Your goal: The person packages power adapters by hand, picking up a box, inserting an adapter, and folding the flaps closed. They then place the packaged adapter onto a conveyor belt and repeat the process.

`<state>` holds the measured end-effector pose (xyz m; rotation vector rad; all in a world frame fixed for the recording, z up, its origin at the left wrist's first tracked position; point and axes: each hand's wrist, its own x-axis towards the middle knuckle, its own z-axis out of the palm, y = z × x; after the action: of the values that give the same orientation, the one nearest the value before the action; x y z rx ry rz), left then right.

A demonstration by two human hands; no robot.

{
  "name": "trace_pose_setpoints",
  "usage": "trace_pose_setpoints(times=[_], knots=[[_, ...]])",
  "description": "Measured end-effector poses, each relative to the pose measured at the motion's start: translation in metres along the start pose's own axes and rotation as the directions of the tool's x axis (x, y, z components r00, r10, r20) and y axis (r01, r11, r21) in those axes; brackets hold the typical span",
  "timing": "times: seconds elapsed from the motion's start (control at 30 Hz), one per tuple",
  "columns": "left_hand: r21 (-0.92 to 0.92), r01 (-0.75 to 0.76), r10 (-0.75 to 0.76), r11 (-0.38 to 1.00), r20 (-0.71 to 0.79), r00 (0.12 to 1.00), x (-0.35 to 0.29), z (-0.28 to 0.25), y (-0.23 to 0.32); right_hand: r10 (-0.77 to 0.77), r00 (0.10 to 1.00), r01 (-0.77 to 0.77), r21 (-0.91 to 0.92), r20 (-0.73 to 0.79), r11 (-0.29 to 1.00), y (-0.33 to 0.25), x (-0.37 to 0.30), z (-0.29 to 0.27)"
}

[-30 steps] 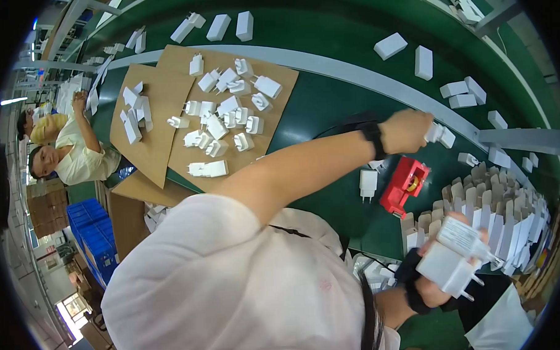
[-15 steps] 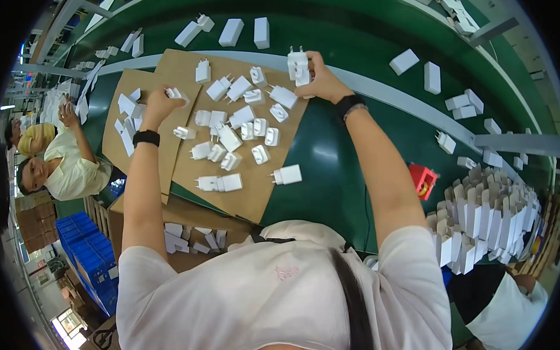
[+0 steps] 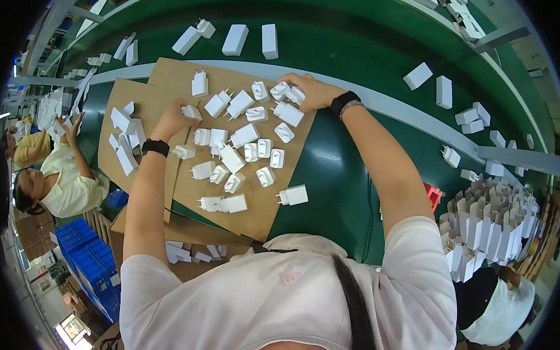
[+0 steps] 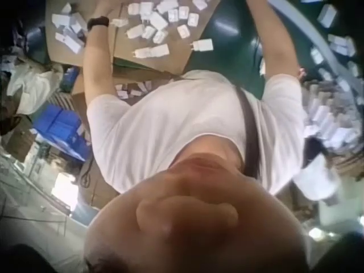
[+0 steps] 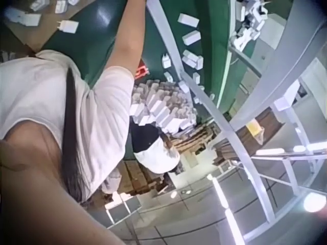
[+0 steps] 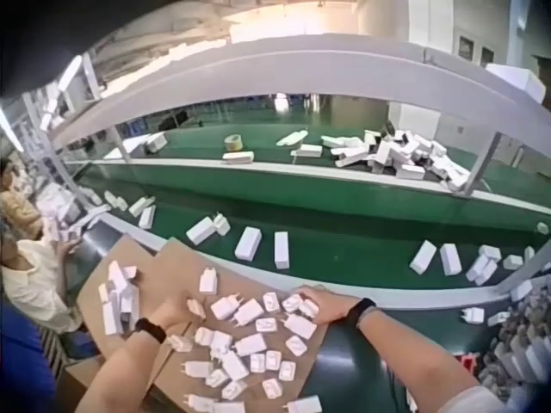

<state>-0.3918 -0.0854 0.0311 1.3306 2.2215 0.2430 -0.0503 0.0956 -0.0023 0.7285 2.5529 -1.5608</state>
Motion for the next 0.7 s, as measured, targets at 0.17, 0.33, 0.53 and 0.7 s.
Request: trace_pose_setpoints(times=[0.17, 0.33, 0.53, 0.7], knots=[[-0.102, -0.091, 0.092, 0.991, 0.009, 0.996, -0.006, 0.007, 0.000, -0.027, 0.996, 0.031, 0.049, -0.079, 0.998, -0.002, -0.014, 0.015], [-0.141, -0.128, 0.134, 0.982, 0.034, 0.990, -0.013, 0.004, 0.005, -0.010, 0.985, -0.024, -0.192, -0.174, 0.981, -0.008, -0.032, 0.034], [-0.169, -0.131, 0.130, 0.977, -0.016, 0.991, -0.024, -0.007, -0.009, -0.019, 0.976, -0.033, -0.237, -0.215, 0.971, 0.000, -0.048, 0.032], [-0.216, -0.127, 0.119, 0.968, -0.052, 0.992, -0.038, -0.032, 0.016, 0.003, 0.980, -0.058, -0.272, -0.200, 0.961, 0.001, -0.055, 0.036]])
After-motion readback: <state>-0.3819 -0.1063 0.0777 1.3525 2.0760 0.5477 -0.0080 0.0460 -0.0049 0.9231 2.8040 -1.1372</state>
